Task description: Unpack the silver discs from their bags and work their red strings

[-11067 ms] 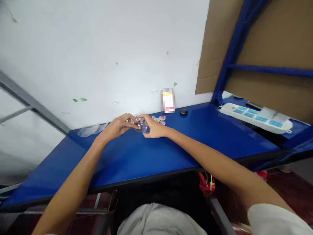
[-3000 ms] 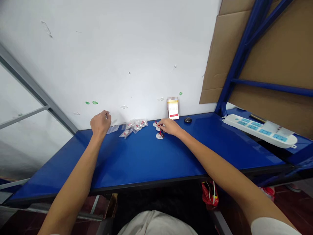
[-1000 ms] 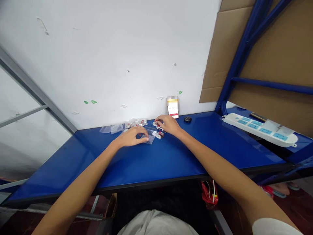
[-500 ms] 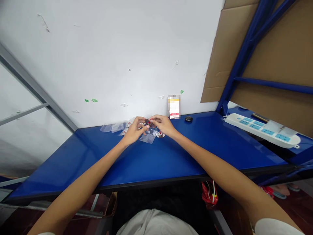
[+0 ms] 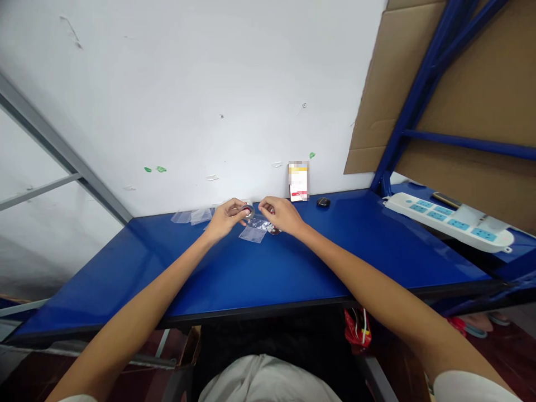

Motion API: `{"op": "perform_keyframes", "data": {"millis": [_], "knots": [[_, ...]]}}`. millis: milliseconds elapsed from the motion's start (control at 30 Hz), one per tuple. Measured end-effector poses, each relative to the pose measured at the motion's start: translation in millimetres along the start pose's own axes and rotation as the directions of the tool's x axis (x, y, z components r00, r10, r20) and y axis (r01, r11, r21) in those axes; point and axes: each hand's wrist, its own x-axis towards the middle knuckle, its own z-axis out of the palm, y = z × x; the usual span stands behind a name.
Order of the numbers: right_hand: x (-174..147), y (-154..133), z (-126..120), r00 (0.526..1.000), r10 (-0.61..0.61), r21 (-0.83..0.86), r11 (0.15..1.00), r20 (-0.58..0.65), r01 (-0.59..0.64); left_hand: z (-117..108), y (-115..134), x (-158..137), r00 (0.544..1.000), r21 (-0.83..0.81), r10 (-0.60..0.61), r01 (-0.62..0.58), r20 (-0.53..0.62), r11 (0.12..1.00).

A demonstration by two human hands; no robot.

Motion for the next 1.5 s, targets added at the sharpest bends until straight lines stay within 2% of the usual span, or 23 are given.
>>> {"op": "perform_keyframes", "data": {"millis": [100, 233, 333, 433, 600, 733, 833, 933, 1000, 1100, 1267, 1333, 1500], "knots": [[-1, 1, -4, 0.997, -0.07, -0.275, 0.959, 0.026, 0.074, -4, -3, 1, 0.997, -0.027, -0.029, 0.027, -0.067, 0.999], [0, 9, -2, 0.989, -0.006, -0.395, 0.916, 0.149, 0.065, -2, -7, 2, 0.996, -0.049, -0.045, 0.041, -0.072, 0.998], [1, 13, 0, 0.986, 0.018, -0.314, 0.949, 0.167, 0.036, 1, -5, 1, 1.0, -0.015, -0.023, 0.023, -0.004, 1.0], [1, 11, 0, 0.984, 0.075, -0.095, 0.994, 0.164, -0.06, 2, 3, -2, 0.999, 0.055, 0.031, -0.032, 0.025, 0.998], [2, 0, 0, 0.971, 0.151, 0.161, 0.97, 0.186, -0.182, 1, 12, -5, 0.992, 0.023, 0.116, -0.117, 0.043, 0.993], [4, 3, 1, 0.963, 0.163, 0.256, 0.942, 0.214, -0.216, 2, 10, -3, 0.997, -0.058, 0.074, -0.072, 0.034, 0.996], [5, 6, 1, 0.954, 0.178, 0.293, 0.924, 0.24, -0.246, 0, 5, 0, 0.996, -0.205, -0.092, 0.088, -0.01, 0.975], [4, 4, -1, 0.949, 0.201, 0.298, 0.915, 0.244, -0.27, -6, 1, 1, 0.954, -0.324, -0.3, 0.28, -0.011, 0.904], [3, 2, -2, 0.948, 0.211, 0.293, 0.915, 0.239, -0.278, -10, 1, 1, 0.931, -0.369, -0.364, 0.347, 0.025, 0.862], [3, 1, -4, 0.945, 0.227, 0.285, 0.913, 0.236, -0.291, -12, 4, 0, 0.926, -0.41, -0.377, 0.356, 0.03, 0.84], [3, 7, -1, 0.95, 0.216, 0.272, 0.922, 0.227, -0.275, -12, 10, 1, 0.946, -0.401, -0.322, 0.31, 0.039, 0.862], [3, 10, 0, 0.951, 0.211, 0.263, 0.927, 0.228, -0.268, -13, 9, 1, 0.945, -0.344, -0.327, 0.316, 0.029, 0.884], [3, 8, 0, 0.947, 0.223, 0.217, 0.937, 0.232, -0.274, -17, 2, 1, 0.95, -0.085, -0.313, 0.311, -0.006, 0.947]]}}
